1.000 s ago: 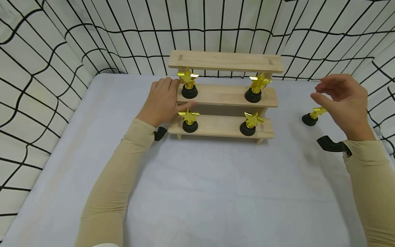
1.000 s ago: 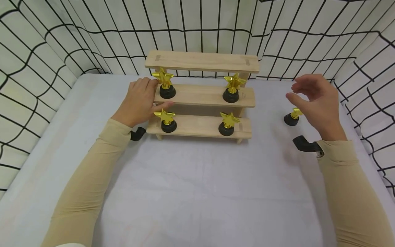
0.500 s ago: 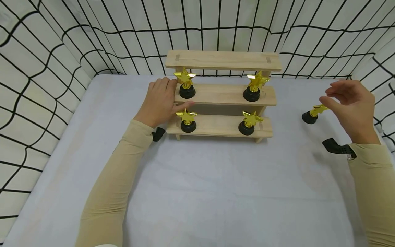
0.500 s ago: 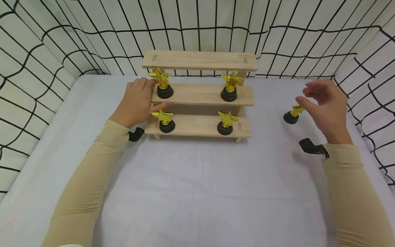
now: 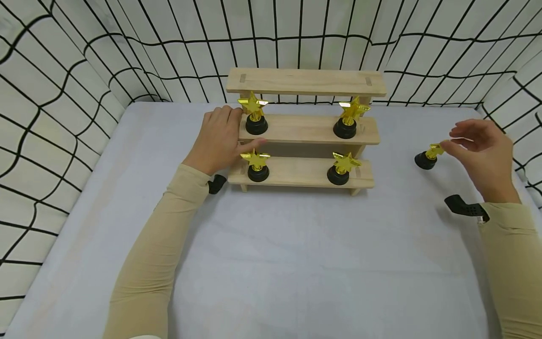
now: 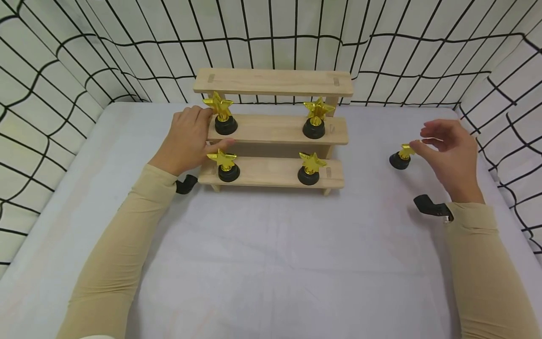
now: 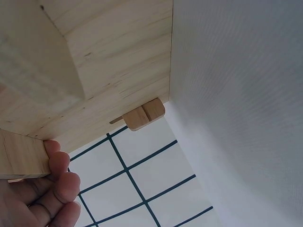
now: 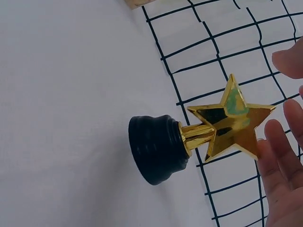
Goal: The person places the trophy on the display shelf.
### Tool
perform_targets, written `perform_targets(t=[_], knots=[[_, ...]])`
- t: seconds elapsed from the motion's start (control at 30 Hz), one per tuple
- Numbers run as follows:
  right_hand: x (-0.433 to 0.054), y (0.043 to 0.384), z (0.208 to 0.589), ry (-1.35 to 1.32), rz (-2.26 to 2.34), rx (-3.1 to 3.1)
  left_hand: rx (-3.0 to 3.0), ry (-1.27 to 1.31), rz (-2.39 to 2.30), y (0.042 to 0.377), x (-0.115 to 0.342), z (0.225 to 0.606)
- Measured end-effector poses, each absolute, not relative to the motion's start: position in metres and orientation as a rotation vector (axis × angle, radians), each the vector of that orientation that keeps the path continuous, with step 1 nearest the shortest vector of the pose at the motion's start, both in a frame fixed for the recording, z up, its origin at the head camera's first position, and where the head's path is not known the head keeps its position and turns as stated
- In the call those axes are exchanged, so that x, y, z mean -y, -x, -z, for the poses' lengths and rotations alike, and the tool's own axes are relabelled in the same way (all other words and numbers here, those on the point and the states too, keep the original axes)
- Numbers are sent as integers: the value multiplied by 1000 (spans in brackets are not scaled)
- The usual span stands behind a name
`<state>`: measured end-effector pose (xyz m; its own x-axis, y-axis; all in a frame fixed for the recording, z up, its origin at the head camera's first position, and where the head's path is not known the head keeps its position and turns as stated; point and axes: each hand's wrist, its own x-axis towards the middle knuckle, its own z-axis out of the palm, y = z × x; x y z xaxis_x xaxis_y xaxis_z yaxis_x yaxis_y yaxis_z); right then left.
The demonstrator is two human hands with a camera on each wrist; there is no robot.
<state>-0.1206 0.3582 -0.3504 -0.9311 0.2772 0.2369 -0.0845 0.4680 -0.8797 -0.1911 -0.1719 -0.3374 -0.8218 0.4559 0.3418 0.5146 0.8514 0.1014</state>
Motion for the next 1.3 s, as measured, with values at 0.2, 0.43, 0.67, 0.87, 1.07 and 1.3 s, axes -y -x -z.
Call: perform_targets(t=[0.2, 0.43, 0.67, 0.87, 1.07, 1.3], knots=[[-363, 119, 358, 202, -1452, 2394, 2715, 738, 276, 191, 172, 337], [-369, 119, 368, 191, -1475, 2419, 2702, 746, 279, 191, 172, 337], [-374, 116, 379, 177, -1550, 2451, 2722, 743, 286, 191, 172, 337], [-375, 116, 385, 170, -1525, 2528, 2718, 734, 285, 192, 173, 337], [-377, 115, 389, 171, -1543, 2575, 2723, 725, 288, 192, 173, 337], [-380, 115, 394, 186, -1537, 2606, 2721, 737, 281, 192, 172, 337]])
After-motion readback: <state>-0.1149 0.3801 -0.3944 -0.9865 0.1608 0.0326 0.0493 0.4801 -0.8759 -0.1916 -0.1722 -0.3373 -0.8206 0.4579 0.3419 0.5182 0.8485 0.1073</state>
